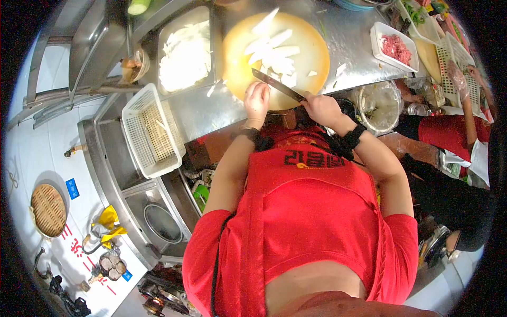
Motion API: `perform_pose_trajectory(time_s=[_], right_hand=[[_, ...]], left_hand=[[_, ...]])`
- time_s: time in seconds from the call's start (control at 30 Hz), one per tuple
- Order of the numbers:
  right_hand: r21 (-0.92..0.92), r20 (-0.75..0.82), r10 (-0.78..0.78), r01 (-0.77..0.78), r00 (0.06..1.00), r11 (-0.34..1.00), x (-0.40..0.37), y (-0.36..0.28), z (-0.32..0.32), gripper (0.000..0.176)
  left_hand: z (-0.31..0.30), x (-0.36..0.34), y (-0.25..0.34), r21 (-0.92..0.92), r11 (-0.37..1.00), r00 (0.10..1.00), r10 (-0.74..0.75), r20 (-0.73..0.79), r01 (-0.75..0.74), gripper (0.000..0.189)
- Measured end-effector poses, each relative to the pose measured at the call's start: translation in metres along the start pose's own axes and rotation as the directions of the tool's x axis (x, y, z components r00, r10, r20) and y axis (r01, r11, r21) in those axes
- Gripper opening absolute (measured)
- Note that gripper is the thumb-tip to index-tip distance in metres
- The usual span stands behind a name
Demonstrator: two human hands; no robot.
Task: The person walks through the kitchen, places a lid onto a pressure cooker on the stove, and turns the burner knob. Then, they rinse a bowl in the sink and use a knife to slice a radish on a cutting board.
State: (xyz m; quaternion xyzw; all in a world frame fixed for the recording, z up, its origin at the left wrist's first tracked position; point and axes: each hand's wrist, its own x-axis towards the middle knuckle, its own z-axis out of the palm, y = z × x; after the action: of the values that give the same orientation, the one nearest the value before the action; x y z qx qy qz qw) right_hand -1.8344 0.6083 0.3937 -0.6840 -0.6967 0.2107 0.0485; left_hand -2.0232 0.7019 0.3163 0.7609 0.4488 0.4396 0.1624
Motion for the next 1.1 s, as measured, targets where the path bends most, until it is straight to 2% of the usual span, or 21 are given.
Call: perform_pose_trajectory(time_s=[0.33,0.63,0.7,0.73,0.83,0.87,0.93,1.0,1.03,1.1], right_hand=[[0.022,0.028,0.009,-0.009,1.000,1.000,0.010,-0.008,0.000,0.022],[-0.009,0.024,0.020,-0.020,1.000,1.000,0.031,-0.006,0.032,0.024],[0.111,-0.005,-0.002,0.002,1.000,0.994,0.028,-0.010,0.010,0.025],[0.108,-0.007,-0.004,0.005,1.000,0.994,0.027,-0.010,0.001,0.025],[0.091,0.009,0.153,-0.153,0.988,0.984,0.017,-0.003,-0.025,0.027],[0.032,-0.051,0.137,-0.136,0.989,0.990,0.012,0.004,-0.033,0.026],[0.047,-0.158,0.086,-0.080,0.984,0.996,-0.002,0.021,-0.053,0.027],[0.040,-0.276,0.015,-0.004,0.961,0.999,-0.016,0.045,-0.067,0.032],[-0.018,-0.236,0.046,-0.052,0.971,0.998,-0.024,0.054,-0.076,0.034],[-0.108,-0.176,0.073,-0.093,0.982,0.990,-0.039,0.063,-0.102,0.037]], left_hand=[[-0.001,0.002,0.003,0.019,1.000,1.000,-0.011,0.014,0.011,0.006],[0.002,0.000,-0.003,0.019,1.000,1.000,0.014,-0.004,-0.014,0.006],[-0.001,0.005,0.005,0.020,1.000,1.000,-0.013,0.014,0.013,0.006],[-0.001,0.006,0.005,0.020,1.000,1.000,-0.012,0.010,0.012,0.006],[-0.001,0.004,0.004,0.058,0.997,0.995,-0.060,0.085,0.056,0.011],[0.000,0.004,0.002,0.027,0.994,0.989,-0.104,0.102,0.101,0.015],[0.003,0.006,0.000,-0.006,0.989,0.982,-0.147,0.120,0.148,0.019],[0.006,0.011,0.001,0.026,0.999,0.985,-0.040,0.170,0.036,0.043],[0.006,0.015,0.003,0.022,0.999,0.985,-0.041,0.169,0.038,0.043],[0.005,0.026,0.014,0.130,0.986,0.928,0.048,0.369,-0.103,0.069]])
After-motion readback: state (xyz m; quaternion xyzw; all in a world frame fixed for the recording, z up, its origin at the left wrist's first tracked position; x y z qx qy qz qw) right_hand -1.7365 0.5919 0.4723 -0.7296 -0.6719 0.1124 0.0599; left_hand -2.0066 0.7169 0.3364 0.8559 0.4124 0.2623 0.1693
